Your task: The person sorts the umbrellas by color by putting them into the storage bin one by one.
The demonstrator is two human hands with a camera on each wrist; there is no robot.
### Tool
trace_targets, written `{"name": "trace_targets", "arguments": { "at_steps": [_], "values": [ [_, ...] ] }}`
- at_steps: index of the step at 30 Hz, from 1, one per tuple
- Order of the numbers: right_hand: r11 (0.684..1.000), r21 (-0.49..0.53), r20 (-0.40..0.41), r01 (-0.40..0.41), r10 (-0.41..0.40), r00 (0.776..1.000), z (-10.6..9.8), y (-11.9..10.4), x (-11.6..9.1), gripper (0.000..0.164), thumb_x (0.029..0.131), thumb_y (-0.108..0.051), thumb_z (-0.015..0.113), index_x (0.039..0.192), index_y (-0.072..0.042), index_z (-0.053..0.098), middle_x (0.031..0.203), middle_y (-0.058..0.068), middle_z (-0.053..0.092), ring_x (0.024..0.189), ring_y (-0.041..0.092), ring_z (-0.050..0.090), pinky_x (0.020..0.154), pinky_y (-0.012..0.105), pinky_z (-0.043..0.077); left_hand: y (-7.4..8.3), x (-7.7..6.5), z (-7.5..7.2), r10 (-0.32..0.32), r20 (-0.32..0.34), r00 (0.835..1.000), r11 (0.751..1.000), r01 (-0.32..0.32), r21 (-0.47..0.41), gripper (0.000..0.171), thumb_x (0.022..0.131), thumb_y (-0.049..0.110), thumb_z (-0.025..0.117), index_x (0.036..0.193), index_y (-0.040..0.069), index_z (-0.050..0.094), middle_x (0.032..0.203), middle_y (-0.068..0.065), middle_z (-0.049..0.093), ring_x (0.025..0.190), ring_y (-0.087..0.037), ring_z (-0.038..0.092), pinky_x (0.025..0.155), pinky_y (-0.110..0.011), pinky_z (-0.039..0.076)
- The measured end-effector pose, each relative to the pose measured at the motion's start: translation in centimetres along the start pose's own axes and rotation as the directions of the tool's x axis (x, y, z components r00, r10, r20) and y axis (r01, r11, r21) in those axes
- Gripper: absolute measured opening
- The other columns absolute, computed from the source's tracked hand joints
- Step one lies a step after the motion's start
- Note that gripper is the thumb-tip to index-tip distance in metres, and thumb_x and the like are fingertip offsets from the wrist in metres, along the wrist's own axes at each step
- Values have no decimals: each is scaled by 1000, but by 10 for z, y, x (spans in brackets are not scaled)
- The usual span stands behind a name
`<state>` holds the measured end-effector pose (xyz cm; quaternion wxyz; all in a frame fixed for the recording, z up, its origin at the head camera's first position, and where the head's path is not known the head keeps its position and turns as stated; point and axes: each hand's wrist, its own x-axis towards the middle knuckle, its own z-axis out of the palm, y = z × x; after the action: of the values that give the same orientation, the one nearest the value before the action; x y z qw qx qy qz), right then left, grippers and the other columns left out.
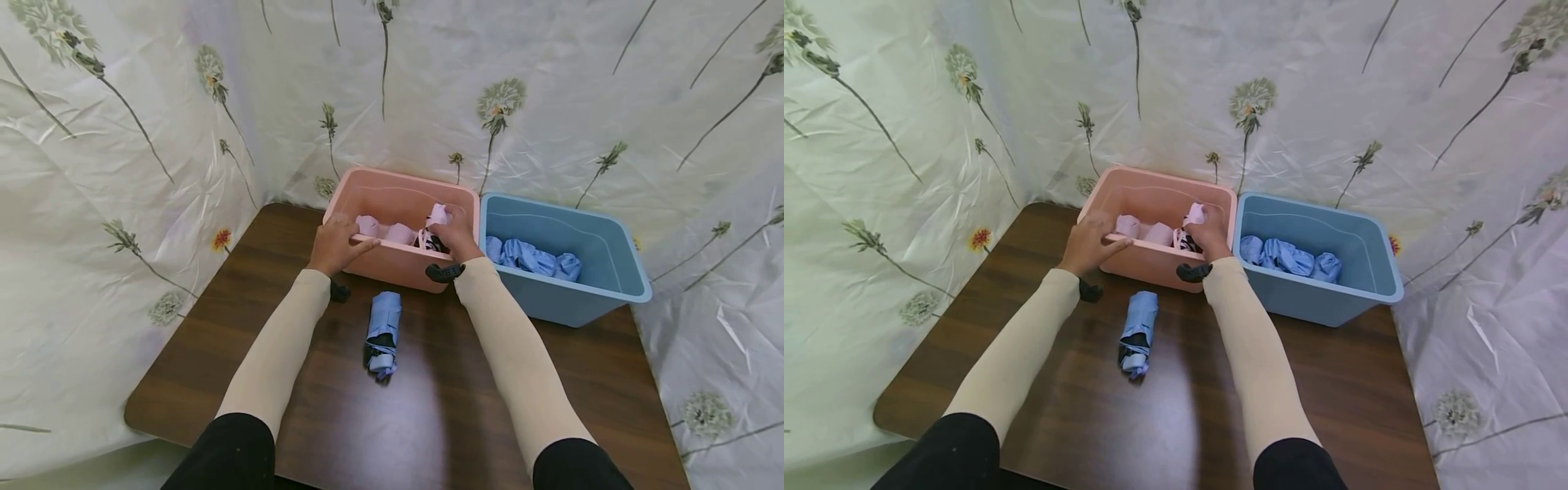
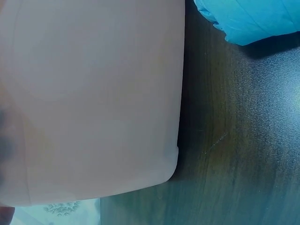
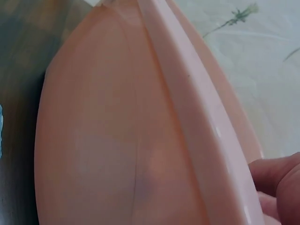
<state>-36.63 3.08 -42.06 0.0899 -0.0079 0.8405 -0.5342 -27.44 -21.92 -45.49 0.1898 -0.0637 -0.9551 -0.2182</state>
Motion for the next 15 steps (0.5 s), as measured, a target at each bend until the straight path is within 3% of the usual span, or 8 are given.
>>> {"name": "trace_targets", "arguments": {
  "at_steps": [5, 10, 15],
  "values": [
    [999, 22, 23, 39, -39, 999, 3, 4, -2, 67, 83, 1, 66, 143, -7, 37, 147, 14, 32, 122, 32, 42, 92, 45, 47, 1, -2, -2, 3, 7, 1000, 1000, -3, -11, 51, 82, 62, 64, 69, 13, 55, 79, -4, 50, 83, -21, 45, 75, -46, 39],
    [997, 77, 14, 3, -4, 1000, 4, 7, 0, 71, 85, -7, 67, 146, -10, 31, 149, 12, 29, 122, 27, 42, 93, 42, 48, 0, -3, -1, 6, 10, 1000, 1000, -6, -6, 52, 83, 62, 64, 67, 13, 54, 77, -4, 49, 82, -21, 46, 72, -46, 39],
    [997, 71, -12, 31, -30, 999, 4, 7, 2, 58, 87, -10, 66, 140, -11, 43, 138, 11, 41, 108, 26, 51, 83, 38, 52, 0, 0, -1, 12, 7, 1000, 1000, -12, -9, 52, 83, 62, 63, 67, 13, 54, 78, -3, 49, 83, -20, 46, 73, -45, 39]
  ]
}}
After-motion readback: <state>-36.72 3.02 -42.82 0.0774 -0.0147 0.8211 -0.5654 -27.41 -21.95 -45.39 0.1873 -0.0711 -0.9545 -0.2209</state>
